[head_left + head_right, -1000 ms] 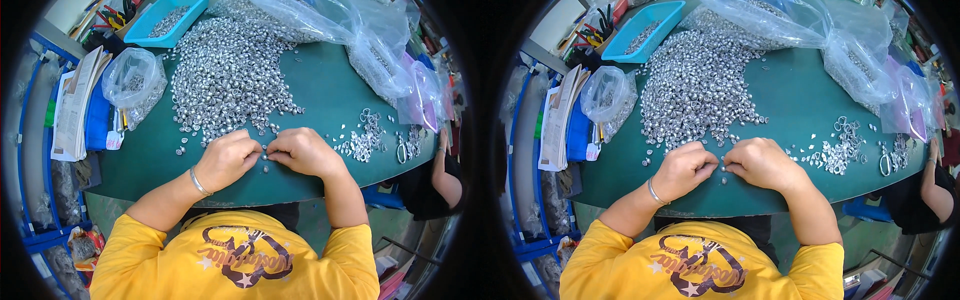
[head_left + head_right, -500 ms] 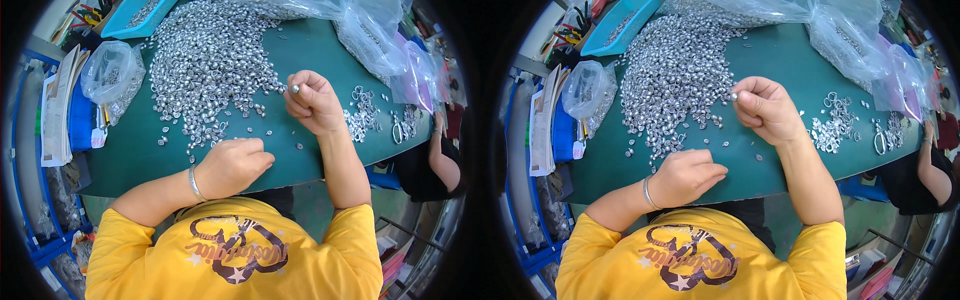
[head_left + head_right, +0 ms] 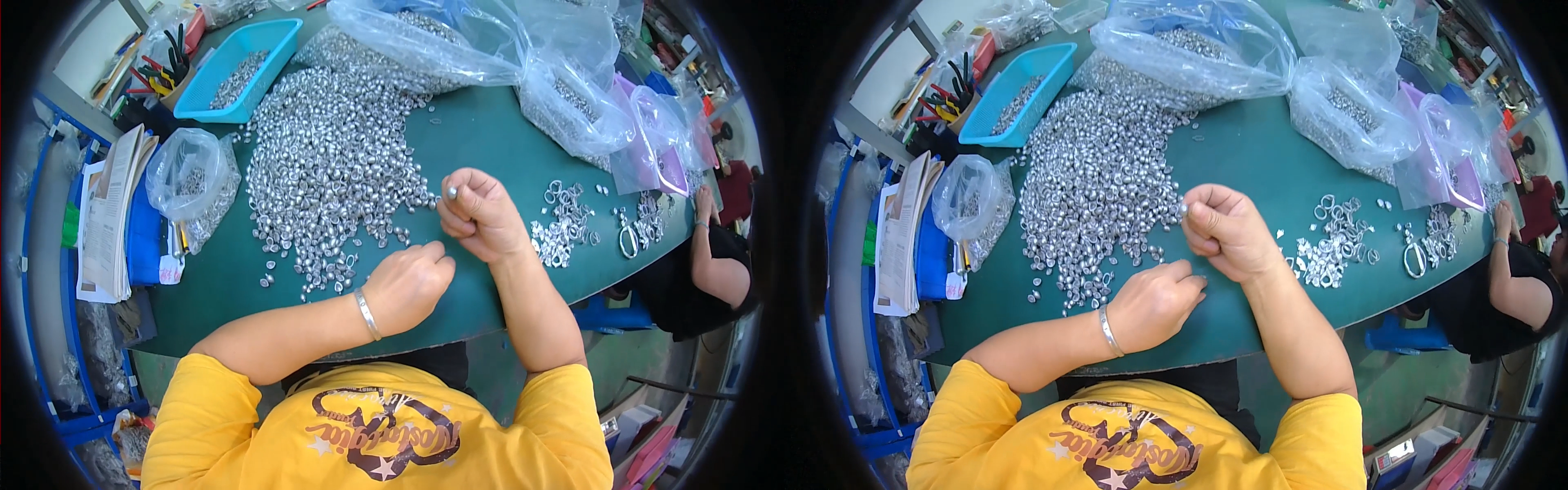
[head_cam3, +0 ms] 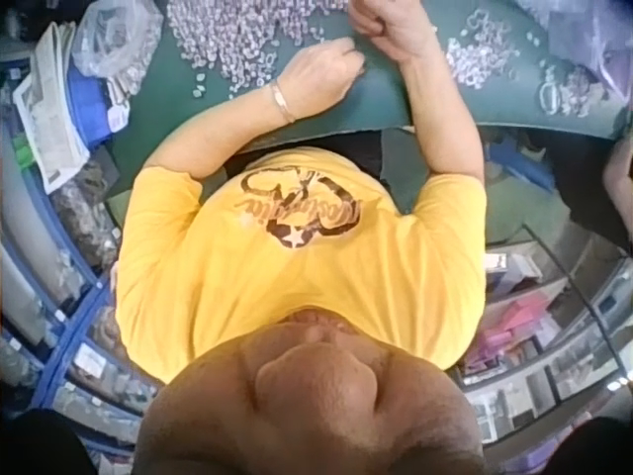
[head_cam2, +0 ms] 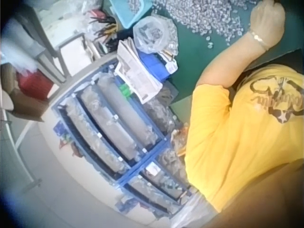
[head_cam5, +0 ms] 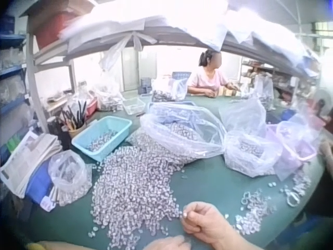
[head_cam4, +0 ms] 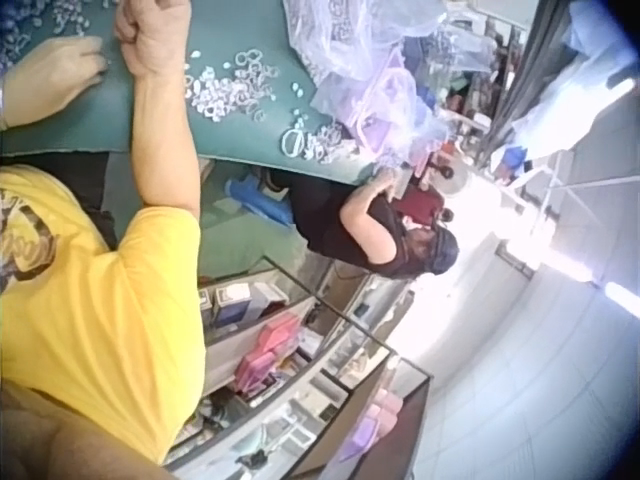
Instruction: The person sorts through a large pile of small silver metal components on a table by hand, picking up individual pieces to inspect them and grouping them together.
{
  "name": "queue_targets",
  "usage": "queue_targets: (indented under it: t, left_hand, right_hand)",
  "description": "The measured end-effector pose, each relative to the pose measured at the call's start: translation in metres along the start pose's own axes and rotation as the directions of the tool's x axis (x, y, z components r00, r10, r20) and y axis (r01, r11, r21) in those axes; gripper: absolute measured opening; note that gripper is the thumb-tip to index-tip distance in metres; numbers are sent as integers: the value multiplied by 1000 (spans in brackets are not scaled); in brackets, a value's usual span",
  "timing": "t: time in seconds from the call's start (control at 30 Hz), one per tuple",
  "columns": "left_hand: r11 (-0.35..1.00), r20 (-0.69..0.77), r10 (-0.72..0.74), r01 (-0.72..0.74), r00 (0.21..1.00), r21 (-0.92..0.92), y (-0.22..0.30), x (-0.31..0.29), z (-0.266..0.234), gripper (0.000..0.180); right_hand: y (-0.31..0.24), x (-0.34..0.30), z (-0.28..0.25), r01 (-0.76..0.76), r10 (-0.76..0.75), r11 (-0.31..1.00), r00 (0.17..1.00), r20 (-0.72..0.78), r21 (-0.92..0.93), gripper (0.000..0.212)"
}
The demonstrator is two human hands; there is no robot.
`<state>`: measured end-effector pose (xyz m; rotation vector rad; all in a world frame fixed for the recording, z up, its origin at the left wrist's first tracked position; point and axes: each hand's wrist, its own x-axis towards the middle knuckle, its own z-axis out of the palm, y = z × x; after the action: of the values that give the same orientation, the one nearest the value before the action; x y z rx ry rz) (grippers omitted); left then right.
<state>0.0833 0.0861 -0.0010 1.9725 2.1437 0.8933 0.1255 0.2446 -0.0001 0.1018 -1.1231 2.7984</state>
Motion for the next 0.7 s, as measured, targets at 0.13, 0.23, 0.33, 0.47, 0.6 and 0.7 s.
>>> queue_targets:
  t: [0.13, 0.23, 0.33, 0.47, 0.6, 0.7]
  left_hand:
    - [998, 2, -51, 51, 999, 24, 2, -5, -8, 13]
    - [998, -7, -60, 60, 998, 27, 5, -7, -11, 15]
    - [999, -26, -31, 31, 999, -8, 1, -13, -12, 14]
    - [849, -61, -187, 130, 980, -513, -6, -19, -29, 8]
    - [-48, 387, -610, 455, 691, -889, -25, -40, -58, 13]
    - [-285, 427, -565, 318, 706, -904, -44, -53, -67, 21]
  right_hand:
    - [1, -3, -2, -20, 19, 999, 1000, 15, 30, 10]
    - [1, -3, -3, -17, 17, 1000, 999, 36, 22, 10]
    - [2, -1, -2, -14, 13, 999, 1000, 8, 46, 12]
    - [-9, -1, 12, 24, 5, 964, 994, -110, 266, 11]
    - [-8, 1, 10, -198, 178, 977, 962, -209, -76, 14]
    - [15, 0, 28, -274, -29, 474, 945, -326, -837, 12]
